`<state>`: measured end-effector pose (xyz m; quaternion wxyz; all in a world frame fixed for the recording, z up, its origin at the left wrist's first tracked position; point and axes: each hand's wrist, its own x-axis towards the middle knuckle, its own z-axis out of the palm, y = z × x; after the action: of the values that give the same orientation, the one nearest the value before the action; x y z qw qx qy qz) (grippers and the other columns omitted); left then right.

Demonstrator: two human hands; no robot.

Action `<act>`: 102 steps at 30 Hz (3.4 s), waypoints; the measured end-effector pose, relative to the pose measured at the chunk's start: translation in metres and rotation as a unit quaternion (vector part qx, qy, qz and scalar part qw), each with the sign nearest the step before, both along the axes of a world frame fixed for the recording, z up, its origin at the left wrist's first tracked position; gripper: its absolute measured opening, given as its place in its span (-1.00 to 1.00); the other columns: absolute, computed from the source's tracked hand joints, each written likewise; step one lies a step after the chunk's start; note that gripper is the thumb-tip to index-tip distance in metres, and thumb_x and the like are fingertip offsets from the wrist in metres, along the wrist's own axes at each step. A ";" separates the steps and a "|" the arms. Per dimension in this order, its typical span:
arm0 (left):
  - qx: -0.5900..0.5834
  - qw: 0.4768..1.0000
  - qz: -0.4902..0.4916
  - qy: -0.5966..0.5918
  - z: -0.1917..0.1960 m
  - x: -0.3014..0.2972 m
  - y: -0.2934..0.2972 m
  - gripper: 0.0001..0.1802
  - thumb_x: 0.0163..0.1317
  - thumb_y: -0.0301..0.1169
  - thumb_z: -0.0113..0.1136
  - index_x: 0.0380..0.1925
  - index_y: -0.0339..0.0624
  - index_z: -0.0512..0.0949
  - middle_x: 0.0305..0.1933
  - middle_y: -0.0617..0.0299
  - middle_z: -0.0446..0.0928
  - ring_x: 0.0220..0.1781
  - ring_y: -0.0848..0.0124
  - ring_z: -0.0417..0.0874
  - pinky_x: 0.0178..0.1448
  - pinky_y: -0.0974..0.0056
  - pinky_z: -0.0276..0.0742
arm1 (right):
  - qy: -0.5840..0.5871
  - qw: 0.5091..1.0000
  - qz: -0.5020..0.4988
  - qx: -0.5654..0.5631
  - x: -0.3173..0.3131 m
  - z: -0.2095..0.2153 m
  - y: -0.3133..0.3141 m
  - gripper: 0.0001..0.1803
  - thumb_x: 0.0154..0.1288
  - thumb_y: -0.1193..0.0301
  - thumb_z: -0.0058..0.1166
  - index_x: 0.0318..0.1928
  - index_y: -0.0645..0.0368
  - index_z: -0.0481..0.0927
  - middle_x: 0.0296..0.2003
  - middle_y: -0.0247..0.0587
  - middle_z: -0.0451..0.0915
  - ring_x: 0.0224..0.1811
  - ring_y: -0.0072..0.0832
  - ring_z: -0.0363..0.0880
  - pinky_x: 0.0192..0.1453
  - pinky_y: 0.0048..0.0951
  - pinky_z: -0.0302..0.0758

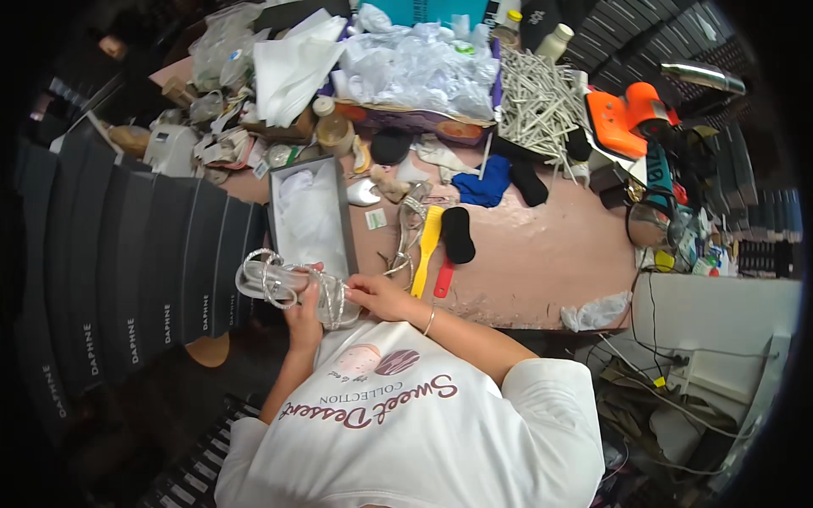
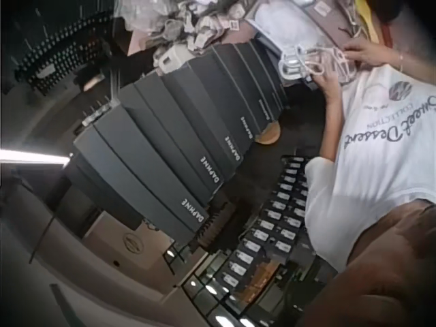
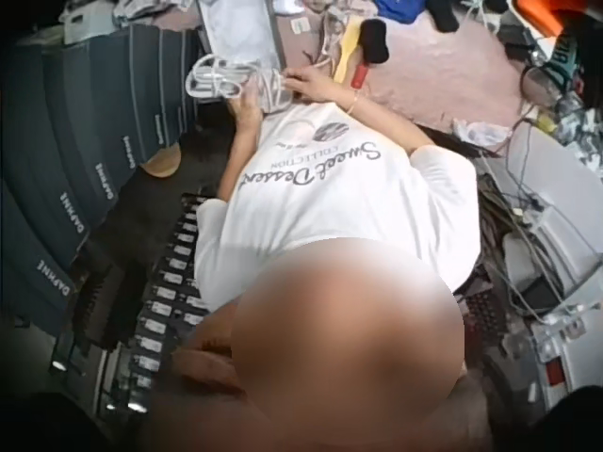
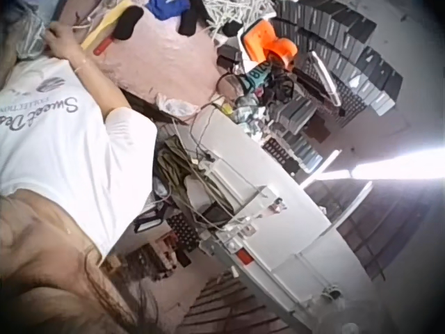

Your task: Wrapping shoes in tissue paper and placing them into a shoebox.

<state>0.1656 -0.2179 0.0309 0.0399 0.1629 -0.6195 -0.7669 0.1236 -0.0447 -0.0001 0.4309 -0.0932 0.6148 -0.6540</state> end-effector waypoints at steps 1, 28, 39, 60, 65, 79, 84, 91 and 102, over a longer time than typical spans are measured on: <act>0.073 0.997 0.015 -0.013 0.001 -0.008 0.004 -0.62 0.27 -0.50 -0.02 0.09 -0.36 0.32 0.05 0.01 0.46 0.13 0.28 0.48 0.22 0.22 0.39 | 0.013 0.999 0.025 0.016 -0.005 0.004 0.000 -0.69 0.38 0.22 -0.04 -0.11 0.23 0.50 -0.41 -0.40 0.52 -0.41 -0.68 0.43 -0.32 -0.51 0.46; 0.201 0.969 0.145 -0.008 0.002 -0.138 -0.006 -0.84 0.34 -0.36 -0.03 -0.16 -0.18 0.37 -0.20 0.14 0.46 -0.12 0.26 0.58 -0.02 0.11 0.56 | 0.451 0.850 -0.132 0.238 -0.203 0.006 0.021 -0.67 0.21 0.39 0.09 -0.01 0.20 0.55 -0.20 -0.03 0.49 -0.18 -0.16 0.47 -0.09 -0.30 0.42; 0.153 0.980 0.122 0.038 0.019 -0.121 0.026 -0.76 0.38 -0.25 -0.05 -0.23 -0.23 0.42 -0.28 0.17 0.51 -0.24 0.40 0.57 -0.14 0.28 0.53 | 0.509 0.824 -0.199 0.148 -0.070 0.054 -0.020 -0.75 0.02 0.61 0.12 -0.21 0.26 0.55 -0.36 -0.08 0.44 -0.33 -0.16 0.46 -0.27 -0.30 0.44; 0.163 0.967 -0.169 -0.098 0.038 -0.028 -0.027 -0.75 0.25 -0.38 0.08 -0.12 -0.26 0.45 -0.26 0.16 0.55 -0.28 0.42 0.61 -0.19 0.31 0.57 | 0.369 0.926 -0.055 -0.050 -0.089 0.108 -0.024 -0.09 0.08 0.40 0.26 0.39 0.12 0.02 0.15 0.03 0.39 0.26 -0.22 0.32 0.23 -0.29 0.32; 0.132 0.970 -0.165 -0.117 0.006 0.021 -0.050 -0.72 0.23 -0.31 0.12 -0.17 -0.28 0.51 -0.31 0.17 0.57 -0.32 0.44 0.60 -0.24 0.34 0.54 | 0.495 0.860 0.115 -0.054 -0.061 0.073 -0.022 -0.25 0.09 0.51 0.18 0.31 0.13 0.20 0.02 -0.02 0.47 0.05 -0.19 0.47 0.13 -0.32 0.40; -0.096 0.981 -0.034 -0.168 -0.048 0.040 -0.096 -0.65 0.14 -0.19 0.19 -0.51 -0.32 0.58 -0.55 0.27 0.54 -0.52 0.53 0.49 -0.39 0.34 0.37 | 0.634 0.671 0.200 0.327 -0.105 -0.024 -0.107 -0.59 0.04 0.37 0.15 -0.03 0.06 0.52 -0.04 -0.06 0.46 -0.06 -0.19 0.47 -0.03 -0.17 0.37; 0.065 0.990 0.017 -0.121 -0.023 0.045 -0.095 -0.77 0.23 -0.38 0.09 -0.21 -0.30 0.53 -0.28 0.17 0.57 -0.26 0.46 0.58 -0.23 0.33 0.51 | 0.653 0.634 0.295 0.292 -0.054 -0.023 -0.092 -0.86 0.07 0.38 -0.01 -0.37 0.03 0.59 -0.32 -0.23 0.52 -0.17 -0.30 0.48 -0.11 -0.25 0.33; 0.248 0.960 -0.011 -0.129 0.001 0.024 -0.088 -0.74 0.25 -0.34 0.06 -0.15 -0.27 0.45 -0.11 0.05 0.54 -0.13 0.32 0.61 -0.09 0.27 0.57 | 0.575 0.799 -0.031 0.176 -0.052 0.032 -0.018 -0.69 -0.11 0.56 0.14 -0.24 0.15 0.52 -0.17 -0.17 0.49 -0.08 -0.17 0.44 0.04 -0.20 0.31; 0.207 0.955 -0.092 -0.192 -0.020 0.000 -0.058 -0.62 0.26 -0.33 0.06 0.01 -0.34 0.47 0.04 0.09 0.52 -0.02 0.44 0.54 0.03 0.33 0.47 | 0.434 0.879 0.192 0.054 -0.101 0.129 -0.031 -0.75 -0.01 0.49 0.11 -0.25 0.28 0.56 -0.11 -0.01 0.56 -0.04 -0.04 0.50 0.00 -0.25 0.47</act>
<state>0.1660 -0.2756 0.0105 -0.1850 0.2538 -0.4552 -0.8331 0.0227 -0.0757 0.1288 0.2422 -0.4606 0.7443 -0.4185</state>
